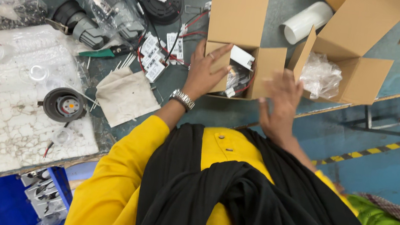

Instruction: The person unpacks LED light components from plastic bags and boxes, and then connects the electrical wiring between the light fixture and the driver unit by hand.

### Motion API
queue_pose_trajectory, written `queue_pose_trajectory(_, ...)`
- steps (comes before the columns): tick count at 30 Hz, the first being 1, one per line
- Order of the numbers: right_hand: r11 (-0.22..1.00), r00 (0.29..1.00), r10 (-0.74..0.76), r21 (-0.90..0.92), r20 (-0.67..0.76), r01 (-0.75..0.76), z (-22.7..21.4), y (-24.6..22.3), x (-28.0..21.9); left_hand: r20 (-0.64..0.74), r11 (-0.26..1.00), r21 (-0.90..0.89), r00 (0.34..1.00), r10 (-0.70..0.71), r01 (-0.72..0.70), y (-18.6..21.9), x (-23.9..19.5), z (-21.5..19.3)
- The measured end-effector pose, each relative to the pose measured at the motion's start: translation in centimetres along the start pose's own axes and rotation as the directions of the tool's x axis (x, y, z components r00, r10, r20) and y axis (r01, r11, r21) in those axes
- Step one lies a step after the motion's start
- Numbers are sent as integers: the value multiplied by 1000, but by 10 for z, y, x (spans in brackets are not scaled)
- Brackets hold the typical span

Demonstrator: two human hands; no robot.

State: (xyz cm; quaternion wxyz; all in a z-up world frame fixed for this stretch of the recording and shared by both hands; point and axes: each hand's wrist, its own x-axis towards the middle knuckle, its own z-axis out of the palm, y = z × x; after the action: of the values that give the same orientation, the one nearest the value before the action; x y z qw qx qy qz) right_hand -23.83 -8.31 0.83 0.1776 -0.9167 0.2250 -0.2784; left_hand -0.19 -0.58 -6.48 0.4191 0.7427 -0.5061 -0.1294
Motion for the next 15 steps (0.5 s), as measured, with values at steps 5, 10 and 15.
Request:
queue_pose_trajectory(5, 517, 922, 368, 851, -122, -93, 24, -10, -22, -83, 998, -67, 997, -4, -2, -1, -10, 4)
queue_pose_trajectory(10, 979, 987, -2, 199, 161, -31, 32, -14, -10, -171, 977, -212, 985, -5, -31, -9, -7, 9)
queue_pose_trajectory(15, 997, 969, -13, 77, 248, -7, 35, -6, -14, 196, 462, -826, 932, -304, 324, -30, 17, -11)
